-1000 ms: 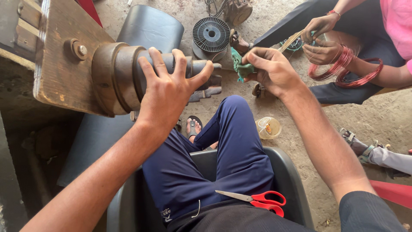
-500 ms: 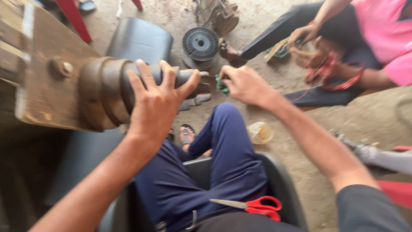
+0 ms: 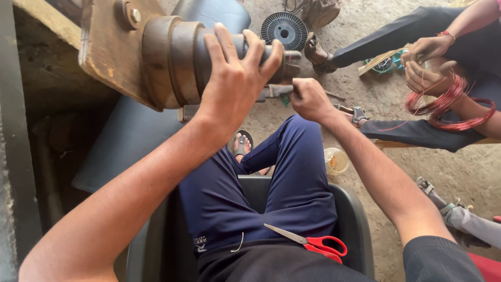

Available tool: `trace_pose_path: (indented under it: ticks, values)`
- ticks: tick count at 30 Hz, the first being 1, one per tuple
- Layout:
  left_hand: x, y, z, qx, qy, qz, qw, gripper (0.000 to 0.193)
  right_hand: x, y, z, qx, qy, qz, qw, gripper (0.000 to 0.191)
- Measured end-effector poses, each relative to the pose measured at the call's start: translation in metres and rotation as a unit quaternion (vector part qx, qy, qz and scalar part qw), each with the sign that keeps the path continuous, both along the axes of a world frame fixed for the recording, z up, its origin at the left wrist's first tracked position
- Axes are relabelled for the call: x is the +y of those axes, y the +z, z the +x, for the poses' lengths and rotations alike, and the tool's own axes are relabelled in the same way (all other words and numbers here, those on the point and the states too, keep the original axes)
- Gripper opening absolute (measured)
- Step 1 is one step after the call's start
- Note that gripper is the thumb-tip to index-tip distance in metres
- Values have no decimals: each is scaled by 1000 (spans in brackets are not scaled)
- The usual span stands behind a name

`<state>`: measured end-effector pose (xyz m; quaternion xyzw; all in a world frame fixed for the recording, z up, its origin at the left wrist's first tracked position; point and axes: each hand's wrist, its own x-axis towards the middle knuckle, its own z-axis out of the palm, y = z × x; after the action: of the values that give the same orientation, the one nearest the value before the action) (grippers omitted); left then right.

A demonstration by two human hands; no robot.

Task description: The person sits in a chair and polishes a metal rotor-like component held against a wooden fixture, rubbing it repeatedly with a green abrasive cloth by hand. They reposition the component on the fixture and at one point work on it with a file before resuming rubbing with the abrasive cloth.

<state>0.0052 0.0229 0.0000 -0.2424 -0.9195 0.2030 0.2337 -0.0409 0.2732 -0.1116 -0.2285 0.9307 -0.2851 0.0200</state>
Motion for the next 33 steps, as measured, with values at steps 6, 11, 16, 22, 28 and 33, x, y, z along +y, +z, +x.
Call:
trace_pose_path:
  ticks: [6, 11, 16, 22, 28, 33]
  values:
    - [1, 9, -14, -4, 7, -12, 1000, 83, -8, 6, 20, -125, -21, -159, 979, 19]
    - [5, 13, -13, -21, 6, -35, 999, 96, -7, 10, 36, -173, -5, -263, 949, 29]
    - [9, 13, -9, -16, -5, -15, 1000, 92, -1, -3, 29, -205, -93, -205, 953, 25]
    - [14, 14, -11, -14, -9, -26, 1000, 87, 1, -23, 3, -56, -100, -77, 991, 23]
    - [16, 12, -12, -10, -5, -27, 1000, 86, 0, -15, 10, -137, -102, -99, 980, 26]
    - [14, 5, -14, -1, -3, -20, 1000, 86, 5, 5, 35, -243, -97, -138, 955, 21]
